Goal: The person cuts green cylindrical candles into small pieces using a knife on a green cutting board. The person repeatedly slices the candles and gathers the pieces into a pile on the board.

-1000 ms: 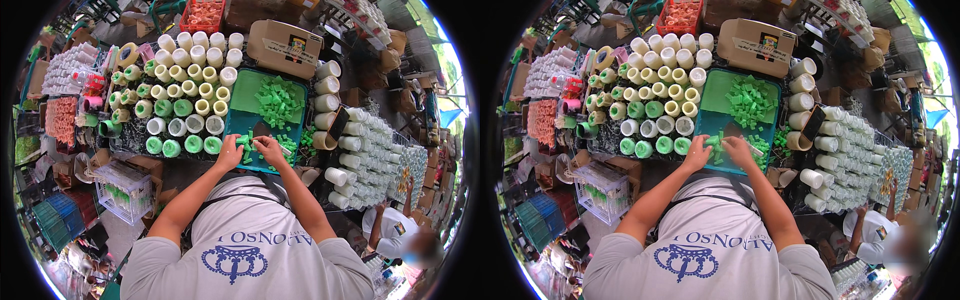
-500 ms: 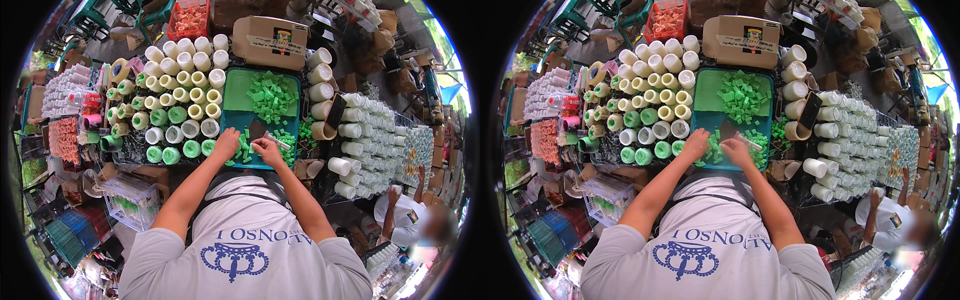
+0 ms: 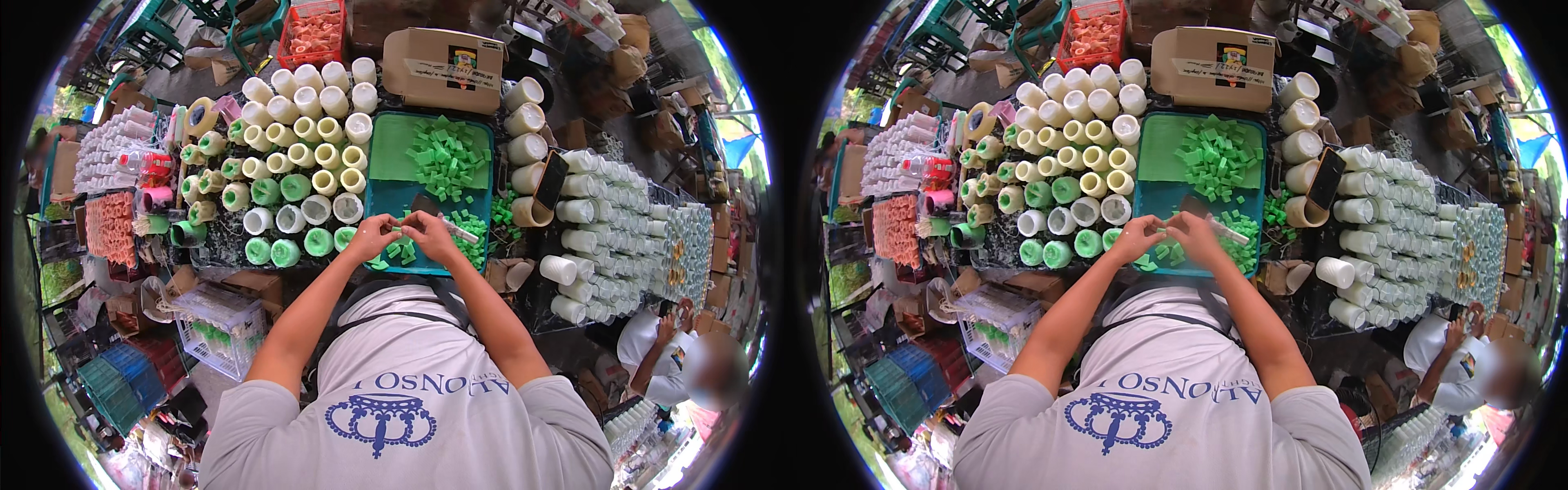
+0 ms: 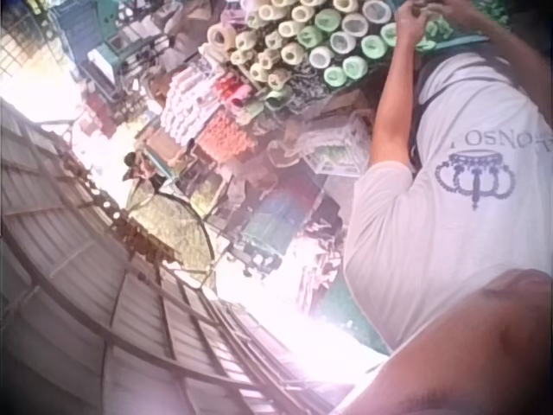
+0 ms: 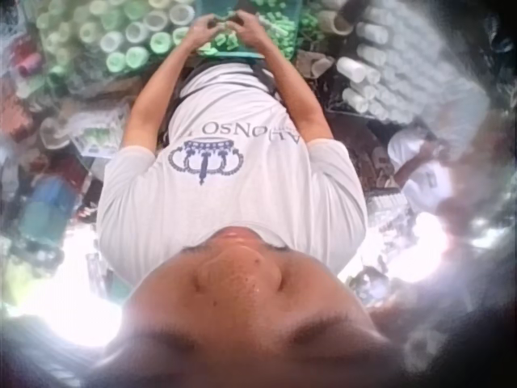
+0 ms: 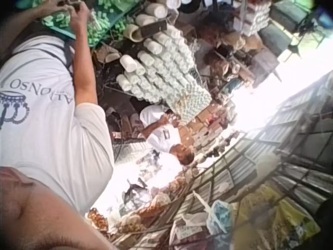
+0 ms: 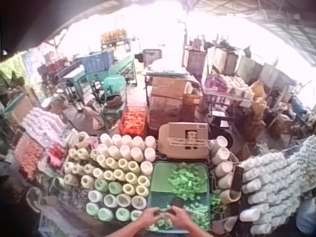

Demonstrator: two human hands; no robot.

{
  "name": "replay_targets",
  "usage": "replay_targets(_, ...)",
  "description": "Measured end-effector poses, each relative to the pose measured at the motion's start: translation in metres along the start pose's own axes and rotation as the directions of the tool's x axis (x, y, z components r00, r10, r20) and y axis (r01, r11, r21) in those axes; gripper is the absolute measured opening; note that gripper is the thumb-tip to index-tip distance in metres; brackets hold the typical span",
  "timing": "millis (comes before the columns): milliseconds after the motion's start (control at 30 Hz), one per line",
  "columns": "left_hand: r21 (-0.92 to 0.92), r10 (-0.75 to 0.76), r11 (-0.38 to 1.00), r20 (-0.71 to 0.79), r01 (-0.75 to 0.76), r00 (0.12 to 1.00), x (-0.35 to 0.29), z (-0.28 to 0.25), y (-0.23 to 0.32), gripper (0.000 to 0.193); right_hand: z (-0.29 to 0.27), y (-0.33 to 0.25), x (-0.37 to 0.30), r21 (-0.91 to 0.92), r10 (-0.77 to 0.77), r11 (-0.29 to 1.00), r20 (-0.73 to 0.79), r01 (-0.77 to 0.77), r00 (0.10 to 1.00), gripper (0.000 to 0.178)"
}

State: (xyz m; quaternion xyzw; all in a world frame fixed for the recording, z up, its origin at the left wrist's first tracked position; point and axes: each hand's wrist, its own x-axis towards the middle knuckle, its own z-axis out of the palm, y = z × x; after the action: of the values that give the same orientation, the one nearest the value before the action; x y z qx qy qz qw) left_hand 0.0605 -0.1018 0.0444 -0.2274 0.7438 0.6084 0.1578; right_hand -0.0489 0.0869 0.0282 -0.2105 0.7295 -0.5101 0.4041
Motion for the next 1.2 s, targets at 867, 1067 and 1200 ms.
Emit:
replay_targets(867,0.543,0.289,0.821,-0.127,-0.177,0.949,-0.009,0.002,-0.001,0.036,0.026,0.009,0.003,-0.546,-0.474,0.759,-0.09,0.355,0.876,0.026)
replay_targets(1067,0.33,0.318,0.919,-0.299,-0.215,0.9,-0.044,-0.024,0.026,0.029,0.056,-0.008,-0.016,-0.75,-0.378,0.47,0.307,0.467,0.873,0.037)
replay_targets(1200,0.172,0.213,0.972,-0.351,-0.161,0.912,-0.086,-0.028,0.028,0.025,0.082,-0.002,-0.011,-0.755,-0.344,0.413,0.389,0.51,0.855,0.048)
